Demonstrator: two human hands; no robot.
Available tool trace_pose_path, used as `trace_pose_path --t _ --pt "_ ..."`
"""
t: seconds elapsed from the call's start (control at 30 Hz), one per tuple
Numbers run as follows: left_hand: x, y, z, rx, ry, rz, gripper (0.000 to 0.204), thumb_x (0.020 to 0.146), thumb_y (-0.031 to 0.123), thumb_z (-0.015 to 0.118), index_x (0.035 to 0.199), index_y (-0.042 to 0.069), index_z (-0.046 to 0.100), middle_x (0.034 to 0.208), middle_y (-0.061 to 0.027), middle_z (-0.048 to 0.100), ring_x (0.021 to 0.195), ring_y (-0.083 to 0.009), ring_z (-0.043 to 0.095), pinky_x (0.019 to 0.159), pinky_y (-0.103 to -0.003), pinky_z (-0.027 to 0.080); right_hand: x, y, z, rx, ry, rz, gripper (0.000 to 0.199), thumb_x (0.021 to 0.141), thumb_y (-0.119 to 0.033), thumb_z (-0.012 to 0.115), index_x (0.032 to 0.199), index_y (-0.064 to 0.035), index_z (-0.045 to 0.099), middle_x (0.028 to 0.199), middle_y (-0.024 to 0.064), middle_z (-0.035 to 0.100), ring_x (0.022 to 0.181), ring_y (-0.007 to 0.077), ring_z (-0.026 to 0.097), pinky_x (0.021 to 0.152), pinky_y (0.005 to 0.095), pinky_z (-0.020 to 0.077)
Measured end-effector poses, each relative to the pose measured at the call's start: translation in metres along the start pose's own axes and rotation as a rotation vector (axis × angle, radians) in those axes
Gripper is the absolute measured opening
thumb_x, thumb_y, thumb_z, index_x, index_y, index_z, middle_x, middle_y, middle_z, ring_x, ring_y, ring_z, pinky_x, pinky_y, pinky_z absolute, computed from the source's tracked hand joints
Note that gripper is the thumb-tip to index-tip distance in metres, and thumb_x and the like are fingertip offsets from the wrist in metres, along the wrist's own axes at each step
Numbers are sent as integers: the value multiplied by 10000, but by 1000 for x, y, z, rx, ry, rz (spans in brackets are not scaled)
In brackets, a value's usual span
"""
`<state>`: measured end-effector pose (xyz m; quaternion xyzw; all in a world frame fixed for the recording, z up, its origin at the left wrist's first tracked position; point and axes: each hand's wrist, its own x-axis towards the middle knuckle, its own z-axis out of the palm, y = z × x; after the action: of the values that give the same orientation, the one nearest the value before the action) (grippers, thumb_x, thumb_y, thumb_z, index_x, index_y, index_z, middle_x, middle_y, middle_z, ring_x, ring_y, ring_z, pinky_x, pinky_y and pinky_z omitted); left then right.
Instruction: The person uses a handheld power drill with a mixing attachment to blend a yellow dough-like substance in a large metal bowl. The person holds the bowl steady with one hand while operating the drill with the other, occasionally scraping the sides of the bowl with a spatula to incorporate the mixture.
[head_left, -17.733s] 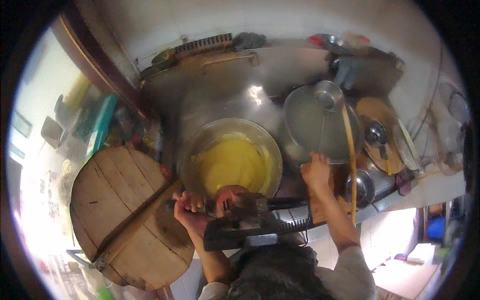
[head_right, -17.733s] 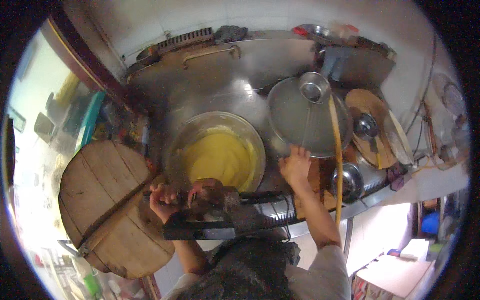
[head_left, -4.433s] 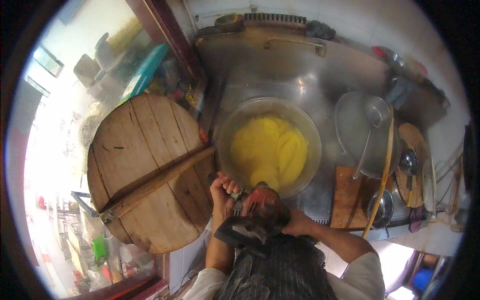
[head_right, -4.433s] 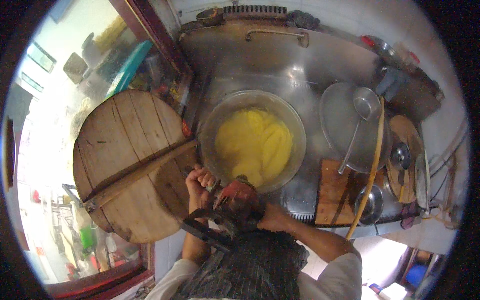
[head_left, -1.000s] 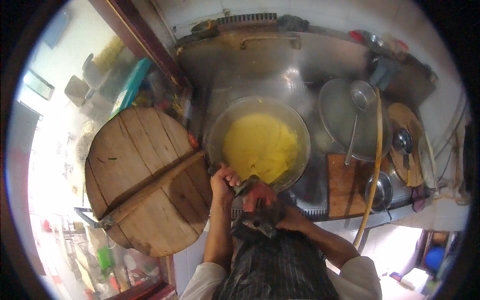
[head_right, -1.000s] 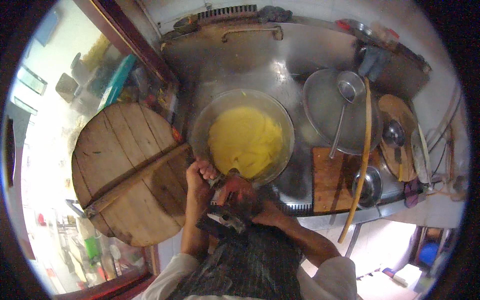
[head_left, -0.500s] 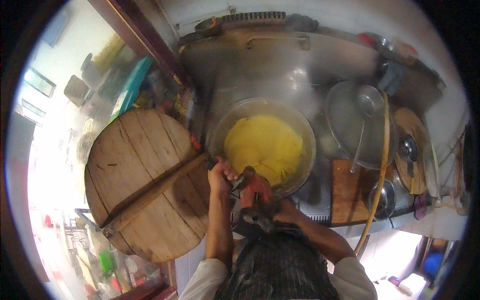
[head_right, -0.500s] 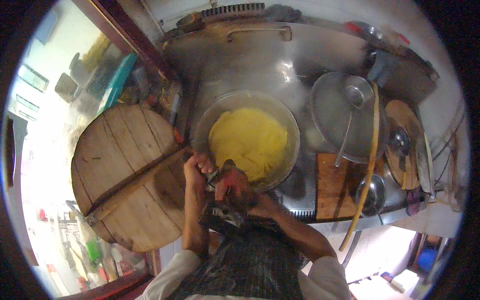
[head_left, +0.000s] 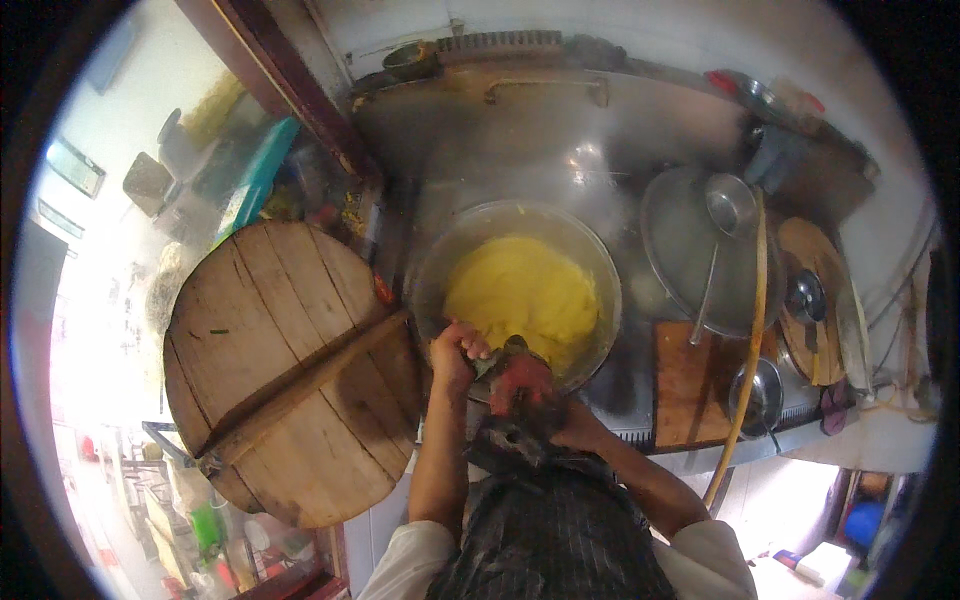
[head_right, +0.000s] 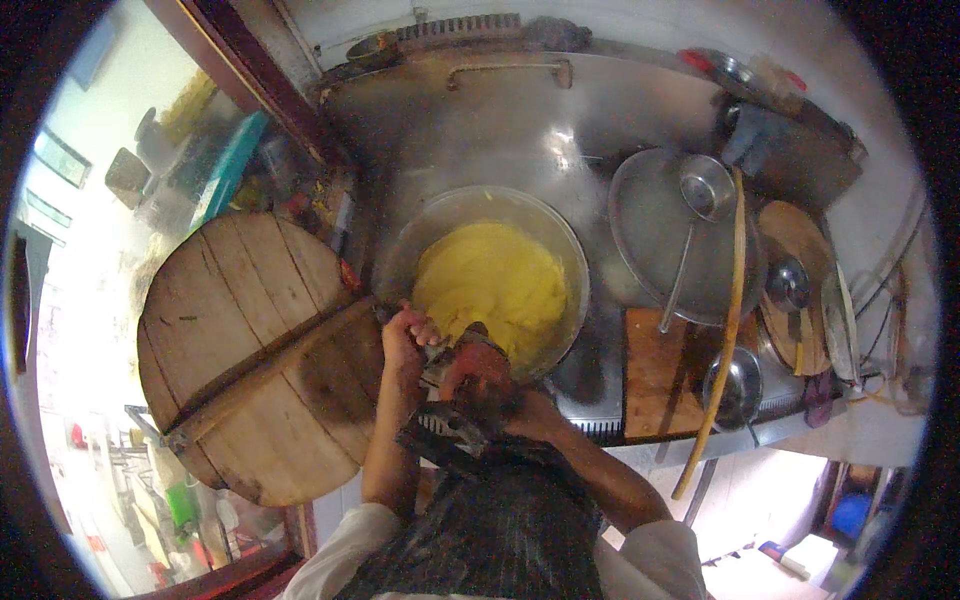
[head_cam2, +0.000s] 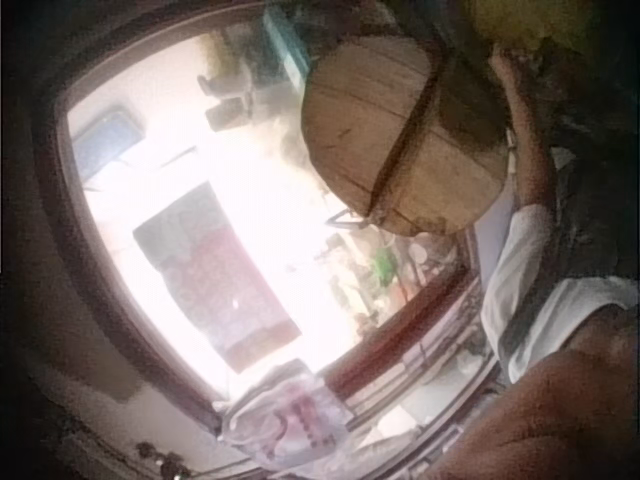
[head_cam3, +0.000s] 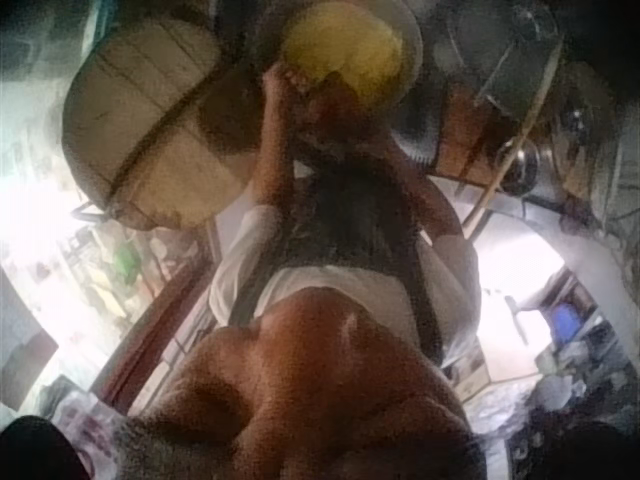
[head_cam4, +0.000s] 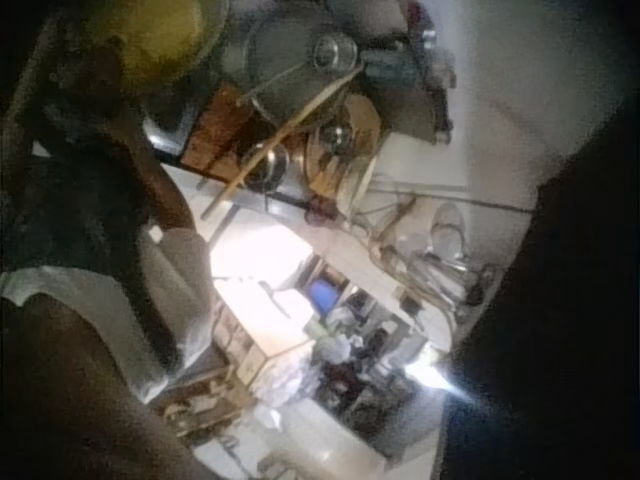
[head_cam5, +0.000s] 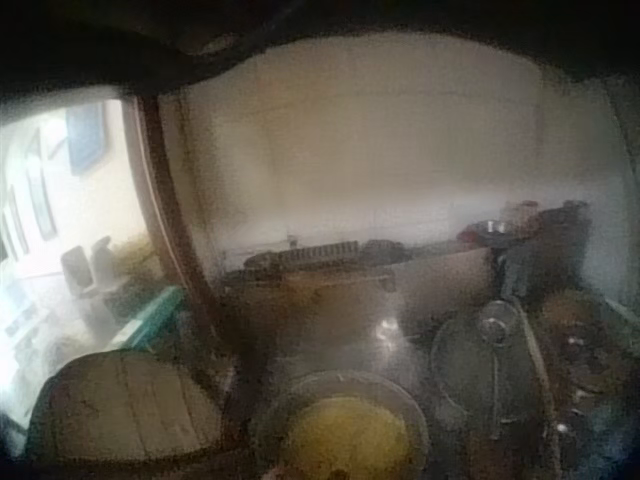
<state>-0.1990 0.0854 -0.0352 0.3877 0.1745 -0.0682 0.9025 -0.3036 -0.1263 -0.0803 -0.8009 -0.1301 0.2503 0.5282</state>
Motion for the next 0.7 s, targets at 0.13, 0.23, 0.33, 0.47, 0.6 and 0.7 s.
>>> trace_pose_path --t 0.13,0.23,0.33,0.47,0.6,0.7 --pt "-10 -5 6 42 6 -12 151 731 88 463 599 101 391 524 -8 313 439 -155 342 471 -320 348 -18 -45 -17 42 -37 110 691 584 -105 672 1221 7 431 1065 189 563 988 251 552 850 355 441" --pt "-14 -7 14 31 -8 -40 184 732 93 469 572 102 379 523 -10 314 437 -157 339 471 -322 349 -33 -17 2 154 151 104 661 555 -71 645 1189 1 474 984 174 588 891 229 581 773 338 471" --pt "-18 -7 4 24 -3 -66 181 732 91 472 577 104 380 524 -10 316 432 -158 335 467 -328 350 -37 -37 -5 80 -132 360 593 566 -84 634 1143 -9 520 876 143 608 756 203 594 663 315 478" --pt "-32 -3 11 14 30 -62 170 729 82 477 588 105 384 525 -10 319 425 -157 337 455 -333 352 -47 -18 3 62 -116 260 542 594 -117 623 1120 -17 543 817 117 618 674 191 595 591 307 471" --pt "-42 -7 15 7 61 -40 173 728 74 479 584 98 387 525 -13 326 425 -158 350 449 -329 356 -50 23 19 -25 -101 167 514 653 -152 640 1138 -20 532 932 124 614 816 192 593 701 313 466" --pt "-47 -10 15 37 68 -18 176 724 78 489 578 92 392 526 -19 344 424 -163 361 445 -332 360 -52 17 17 58 -81 82 456 732 -188 623 1150 -30 529 1029 129 597 945 189 563 809 316 435"
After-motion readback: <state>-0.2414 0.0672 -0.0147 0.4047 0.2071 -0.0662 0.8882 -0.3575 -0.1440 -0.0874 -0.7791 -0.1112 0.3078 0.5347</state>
